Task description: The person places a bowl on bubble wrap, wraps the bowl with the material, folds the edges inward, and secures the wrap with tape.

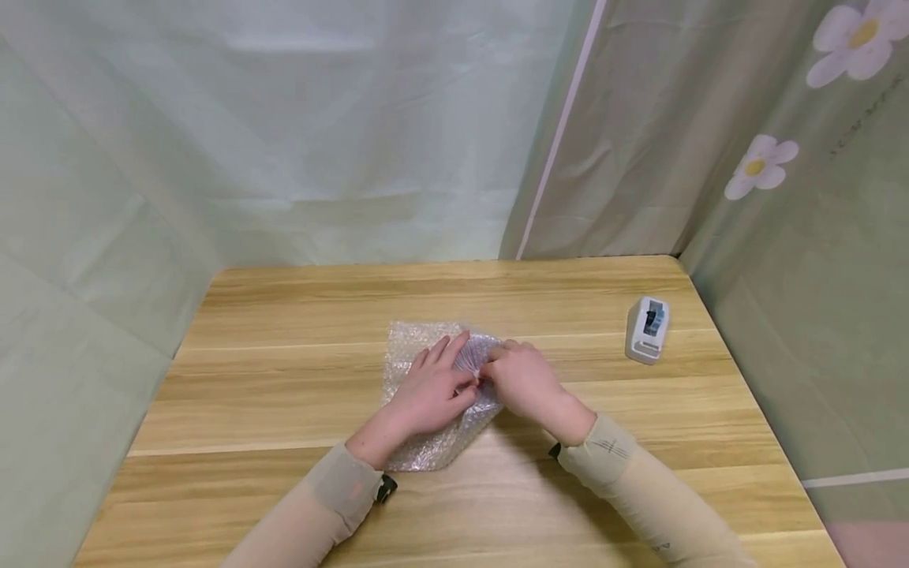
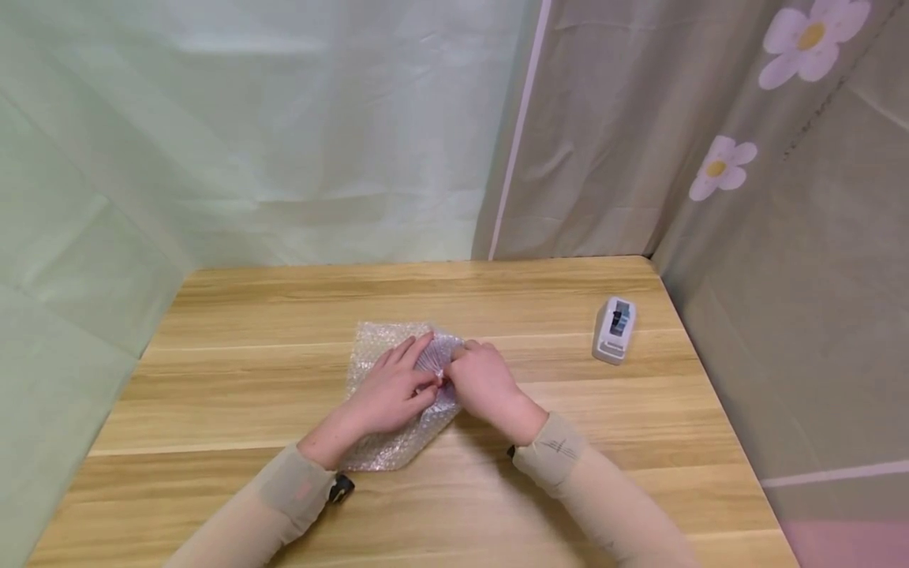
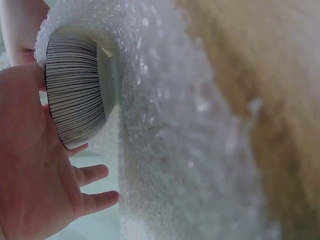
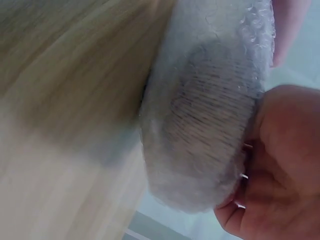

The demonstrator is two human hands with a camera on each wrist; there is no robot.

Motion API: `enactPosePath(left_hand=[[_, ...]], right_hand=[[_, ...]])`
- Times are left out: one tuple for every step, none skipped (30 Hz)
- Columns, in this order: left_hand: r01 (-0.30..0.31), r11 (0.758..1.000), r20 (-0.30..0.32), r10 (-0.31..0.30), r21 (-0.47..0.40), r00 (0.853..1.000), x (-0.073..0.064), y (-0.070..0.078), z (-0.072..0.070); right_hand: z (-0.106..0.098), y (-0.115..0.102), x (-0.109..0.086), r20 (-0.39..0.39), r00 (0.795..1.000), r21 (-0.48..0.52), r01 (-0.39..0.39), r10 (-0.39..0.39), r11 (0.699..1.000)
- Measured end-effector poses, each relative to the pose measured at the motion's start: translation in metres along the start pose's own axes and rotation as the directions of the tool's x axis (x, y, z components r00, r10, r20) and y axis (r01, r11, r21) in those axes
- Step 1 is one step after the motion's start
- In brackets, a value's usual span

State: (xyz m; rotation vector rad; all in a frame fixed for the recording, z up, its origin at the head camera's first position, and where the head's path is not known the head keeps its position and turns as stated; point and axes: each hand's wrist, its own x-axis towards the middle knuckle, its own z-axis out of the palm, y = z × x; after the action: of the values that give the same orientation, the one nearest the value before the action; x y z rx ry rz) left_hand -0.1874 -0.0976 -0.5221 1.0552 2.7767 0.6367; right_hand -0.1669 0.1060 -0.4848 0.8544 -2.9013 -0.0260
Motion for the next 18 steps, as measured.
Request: enactPosePath(left_hand=[[0.001, 1.0, 0.001, -0.001, -0.001, 1.0, 0.0, 0.0, 0.0], [0.001, 1.0, 0.002, -0.001, 0.0, 1.0, 0.0, 0.0, 0.0], [0.003, 1.0, 0.004, -0.003, -0.001, 1.0, 0.001, 0.0, 0.0], [0.003, 1.0, 0.004, -0.003, -0.002, 1.0, 0.001, 0.0, 0.0], [0.006, 1.0, 0.006, -0.006, 0.0, 1.0, 0.001, 0.0, 0.0], [0.007, 1.0, 0.006, -0.007, 0.001, 1.0, 0.001, 0.0, 0.0], [0.009, 1.0, 0.007, -0.009, 0.002, 1.0, 0.001, 0.0, 0.0], [0.011, 1.0, 0.009, -0.011, 0.004, 1.0, 0.001, 0.0, 0.0], [0.013, 1.0, 0.01, -0.013, 0.005, 1.0, 0.001, 0.0, 0.0], [0.012, 1.0, 0.009, -0.012, 0.004, 1.0, 0.0, 0.0, 0.0], [0.013, 1.0, 0.01, -0.013, 0.003, 1.0, 0.0, 0.0, 0.0], [0.013, 1.0, 0.008, -0.013, 0.001, 1.0, 0.0, 0.001, 0.0], [0.013, 1.0, 0.007, -0.013, -0.001, 1.0, 0.0, 0.001, 0.0], [0.012, 1.0, 0.006, -0.012, -0.004, 1.0, 0.0, 0.001, 0.0], [0.012, 1.0, 0.005, -0.012, -0.008, 1.0, 0.0, 0.001, 0.0], [0.011, 1.0, 0.002, -0.011, -0.012, 1.0, -0.001, 0.001, 0.0], [0.011, 1.0, 0.001, -0.011, -0.013, 1.0, -0.001, 0.001, 0.0], [0.012, 1.0, 0.0, -0.012, -0.014, 1.0, -0.001, 0.001, 0.0]], right_hand=[[-0.001, 0.0, -0.001, 0.013, 1.0, -0.005, 0.001, -0.001, 1.0], [-0.003, 0.0, -0.002, 0.027, 1.0, -0.007, 0.0, 0.0, 1.0], [-0.004, 0.0, -0.004, 0.039, 0.999, -0.006, -0.001, 0.001, 1.0], [-0.005, 0.0, -0.005, 0.055, 0.999, 0.0, -0.002, 0.002, 1.0], [-0.006, 0.0, -0.006, 0.071, 0.997, 0.009, -0.004, 0.004, 1.0], [-0.007, 0.001, -0.007, 0.086, 0.996, 0.018, -0.007, 0.005, 1.0], [-0.007, 0.001, -0.008, 0.103, 0.995, 0.035, -0.012, 0.008, 0.999], [-0.008, 0.001, -0.009, 0.118, 0.993, 0.053, -0.017, 0.01, 0.998], [-0.008, 0.002, -0.01, 0.13, 0.991, 0.073, -0.022, 0.012, 0.997], [-0.008, 0.002, -0.011, 0.14, 0.99, 0.093, -0.028, 0.014, 0.995], [-0.008, 0.003, -0.012, 0.148, 0.989, 0.112, -0.036, 0.019, 0.993], [-0.008, 0.004, -0.012, 0.154, 0.988, 0.13, -0.043, 0.023, 0.991], [-0.008, 0.004, -0.013, 0.158, 0.987, 0.149, -0.049, 0.025, 0.988], [-0.008, 0.006, -0.014, 0.159, 0.987, 0.161, -0.05, 0.025, 0.986], [-0.007, 0.007, -0.014, 0.156, 0.988, 0.173, -0.049, 0.022, 0.984], [-0.007, 0.008, -0.015, 0.15, 0.988, 0.183, -0.045, 0.017, 0.982], [-0.006, 0.01, -0.016, 0.144, 0.99, 0.191, -0.038, 0.01, 0.981], [-0.005, 0.012, -0.018, 0.135, 0.991, 0.199, -0.025, -0.002, 0.98]])
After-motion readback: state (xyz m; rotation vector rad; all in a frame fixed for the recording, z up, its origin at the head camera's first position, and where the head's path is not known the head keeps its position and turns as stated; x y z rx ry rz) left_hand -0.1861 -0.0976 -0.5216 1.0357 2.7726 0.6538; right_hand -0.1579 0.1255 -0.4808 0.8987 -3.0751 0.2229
